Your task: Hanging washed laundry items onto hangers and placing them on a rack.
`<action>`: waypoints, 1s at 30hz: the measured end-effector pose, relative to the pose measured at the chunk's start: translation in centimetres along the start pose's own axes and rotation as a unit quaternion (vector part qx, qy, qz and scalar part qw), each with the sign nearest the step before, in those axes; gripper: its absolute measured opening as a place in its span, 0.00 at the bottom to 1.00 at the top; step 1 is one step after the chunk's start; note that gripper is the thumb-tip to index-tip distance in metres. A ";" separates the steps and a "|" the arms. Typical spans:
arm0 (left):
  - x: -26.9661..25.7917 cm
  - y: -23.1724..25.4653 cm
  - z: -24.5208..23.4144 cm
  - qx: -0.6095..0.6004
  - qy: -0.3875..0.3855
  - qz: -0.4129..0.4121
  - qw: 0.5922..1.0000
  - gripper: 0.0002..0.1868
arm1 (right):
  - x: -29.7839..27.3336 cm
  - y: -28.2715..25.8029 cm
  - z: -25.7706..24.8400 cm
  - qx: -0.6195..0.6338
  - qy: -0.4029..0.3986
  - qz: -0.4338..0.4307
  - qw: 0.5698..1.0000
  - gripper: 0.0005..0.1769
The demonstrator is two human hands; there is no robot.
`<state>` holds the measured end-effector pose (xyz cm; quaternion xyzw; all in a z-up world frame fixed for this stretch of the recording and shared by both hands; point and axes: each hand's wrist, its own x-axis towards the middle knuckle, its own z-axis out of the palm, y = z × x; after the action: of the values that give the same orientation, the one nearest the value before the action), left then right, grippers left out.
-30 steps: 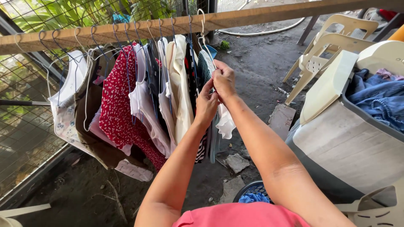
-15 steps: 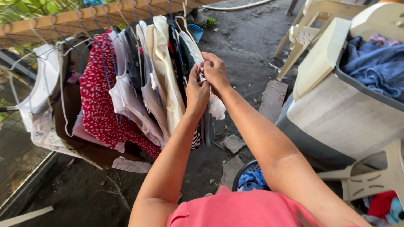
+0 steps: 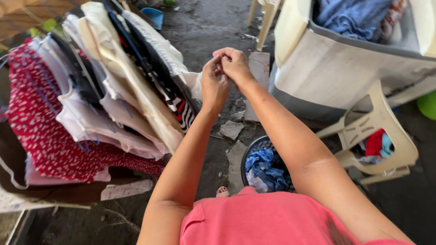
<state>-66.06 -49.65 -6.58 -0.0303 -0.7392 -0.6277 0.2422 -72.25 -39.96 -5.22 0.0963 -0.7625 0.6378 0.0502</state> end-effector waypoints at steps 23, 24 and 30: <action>-25.5 6.6 18.2 -0.123 -0.318 -0.125 0.932 0.22 | -31.3 5.2 -24.8 -0.020 0.236 0.145 0.961 0.13; -26.4 6.7 18.3 -0.118 -0.327 -0.139 0.927 0.21 | -32.2 5.9 -25.1 -0.010 0.237 0.144 0.961 0.14; -31.4 -0.8 20.8 -0.094 -0.329 -0.099 0.935 0.20 | -36.4 11.1 -24.8 0.012 0.255 0.155 0.954 0.12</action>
<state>-45.40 -22.05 -21.72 -0.1847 -0.7144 -0.6700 -0.0815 -40.18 -10.73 -18.70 -0.1885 -0.7223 0.6501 0.1420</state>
